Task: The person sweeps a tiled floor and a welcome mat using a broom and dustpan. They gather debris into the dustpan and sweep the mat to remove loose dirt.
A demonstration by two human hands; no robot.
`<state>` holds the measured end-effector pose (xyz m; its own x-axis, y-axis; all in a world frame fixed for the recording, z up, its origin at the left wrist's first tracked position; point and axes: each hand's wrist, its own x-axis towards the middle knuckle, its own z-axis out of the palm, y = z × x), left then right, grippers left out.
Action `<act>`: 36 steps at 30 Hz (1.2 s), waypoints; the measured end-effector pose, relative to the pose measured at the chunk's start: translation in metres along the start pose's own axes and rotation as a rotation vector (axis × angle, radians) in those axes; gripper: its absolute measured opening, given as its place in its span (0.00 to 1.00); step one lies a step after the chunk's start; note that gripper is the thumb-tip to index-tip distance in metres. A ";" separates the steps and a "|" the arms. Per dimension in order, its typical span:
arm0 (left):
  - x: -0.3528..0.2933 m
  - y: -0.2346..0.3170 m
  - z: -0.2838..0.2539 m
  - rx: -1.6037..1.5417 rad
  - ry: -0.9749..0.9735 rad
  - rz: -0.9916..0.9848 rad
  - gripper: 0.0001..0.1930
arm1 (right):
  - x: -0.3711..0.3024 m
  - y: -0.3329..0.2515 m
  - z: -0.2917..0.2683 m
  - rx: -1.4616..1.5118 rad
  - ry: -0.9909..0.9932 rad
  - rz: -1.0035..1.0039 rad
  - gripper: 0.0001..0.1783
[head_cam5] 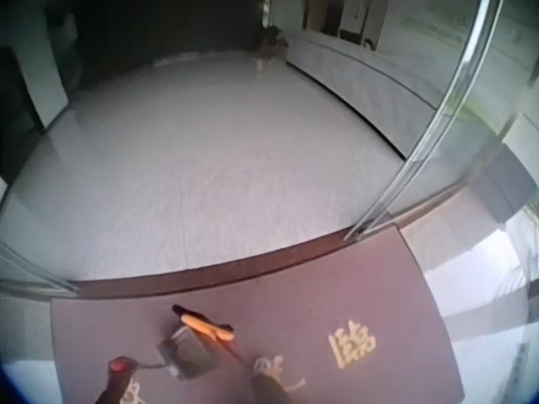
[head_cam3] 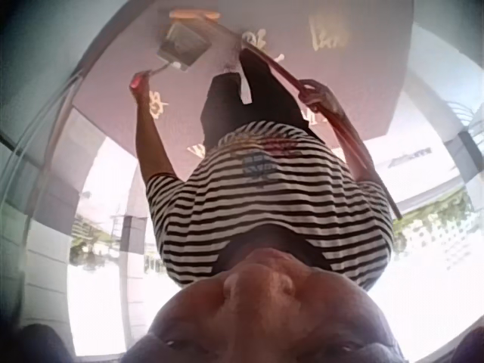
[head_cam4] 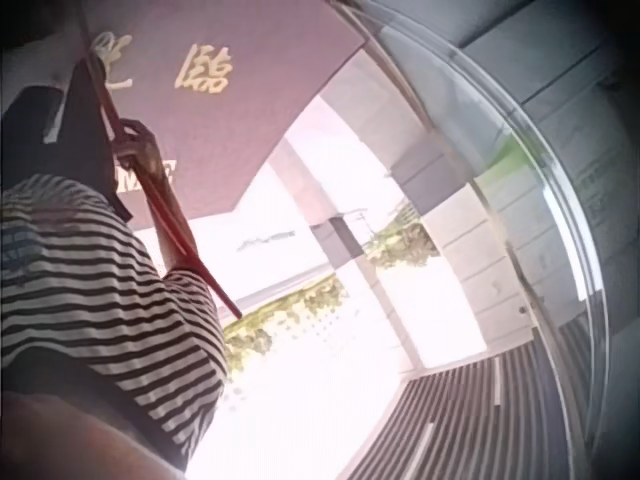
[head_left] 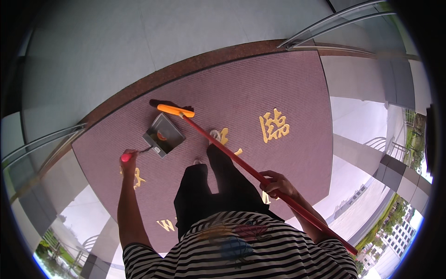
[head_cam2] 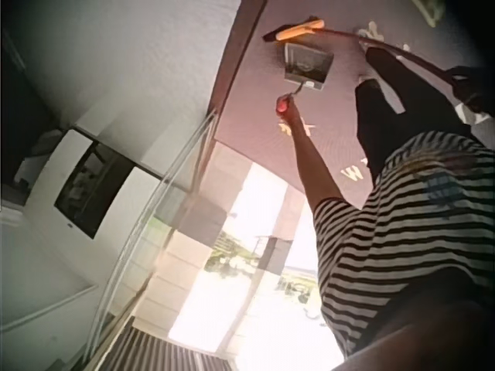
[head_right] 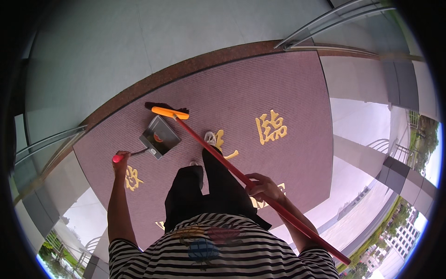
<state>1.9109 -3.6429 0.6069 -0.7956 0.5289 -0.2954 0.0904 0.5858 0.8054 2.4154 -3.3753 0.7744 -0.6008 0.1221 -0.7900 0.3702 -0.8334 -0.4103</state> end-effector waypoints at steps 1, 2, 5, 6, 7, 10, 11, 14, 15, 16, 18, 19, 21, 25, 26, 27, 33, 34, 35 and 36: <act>0.006 0.004 -0.004 0.001 0.002 0.013 0.05 | -0.006 -0.023 -0.008 -0.026 0.083 -0.027 0.33; 0.012 0.006 -0.008 0.006 -0.003 0.027 0.05 | -0.013 -0.044 -0.015 -0.047 0.169 -0.055 0.33; 0.031 0.006 -0.023 0.051 -0.021 0.020 0.05 | -0.010 -0.093 -0.056 -0.157 0.427 -0.150 0.34; 0.036 0.006 -0.026 0.058 -0.034 0.026 0.04 | -0.004 -0.104 -0.072 -0.183 0.508 -0.178 0.33; 0.042 0.009 -0.029 0.091 -0.042 0.063 0.04 | 0.004 -0.115 -0.090 -0.195 0.585 -0.194 0.33; 0.063 0.020 -0.031 0.103 -0.059 0.018 0.04 | 0.038 -0.131 -0.135 -0.196 0.731 -0.238 0.31; 0.069 0.021 -0.035 0.112 -0.060 0.020 0.04 | 0.052 -0.135 -0.127 -0.226 0.713 -0.224 0.30; 0.088 0.013 -0.046 0.133 -0.074 0.041 0.05 | 0.101 -0.117 -0.054 -0.227 0.589 -0.187 0.27; 0.094 0.006 -0.049 0.134 -0.076 0.062 0.05 | 0.118 -0.090 -0.028 -0.121 0.485 -0.159 0.28; 0.097 -0.001 -0.053 0.144 -0.063 0.084 0.05 | 0.133 -0.058 0.000 -0.039 0.361 -0.102 0.29; 0.105 -0.018 -0.061 0.139 -0.048 0.093 0.06 | 0.140 -0.012 0.079 0.081 0.157 -0.010 0.33; 0.107 -0.024 -0.065 0.135 -0.046 0.094 0.07 | 0.140 0.001 0.114 0.124 0.094 0.068 0.34; 0.110 -0.018 -0.070 0.167 -0.043 0.150 0.07 | 0.131 0.016 0.168 0.153 -0.011 0.128 0.36; 0.112 -0.031 -0.099 0.119 -0.063 0.183 0.09 | 0.098 0.005 0.210 0.058 -0.008 0.129 0.35; 0.109 -0.034 -0.108 0.104 -0.061 0.177 0.09 | 0.091 0.005 0.205 0.021 0.079 0.138 0.35; 0.108 -0.041 -0.116 0.085 -0.056 0.170 0.09 | 0.083 0.004 0.197 0.032 0.111 0.091 0.35; 0.090 -0.062 -0.164 0.093 -0.042 0.126 0.08 | 0.036 -0.042 0.147 -0.077 0.434 -0.064 0.32; 0.086 -0.066 -0.169 0.094 -0.043 0.111 0.08 | 0.034 -0.043 0.139 -0.148 0.529 -0.055 0.29; 0.084 -0.070 -0.174 0.093 -0.043 0.096 0.08 | 0.035 -0.045 0.132 -0.216 0.587 -0.046 0.28; 0.082 -0.073 -0.180 0.095 -0.039 0.082 0.08 | 0.042 -0.045 0.126 -0.284 0.640 -0.037 0.27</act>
<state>1.7316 -3.7527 0.6165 -0.7598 0.5993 -0.2519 0.2120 0.5946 0.7756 2.2846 -3.4006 0.8172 -0.1140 0.5137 -0.8504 0.5804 -0.6603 -0.4767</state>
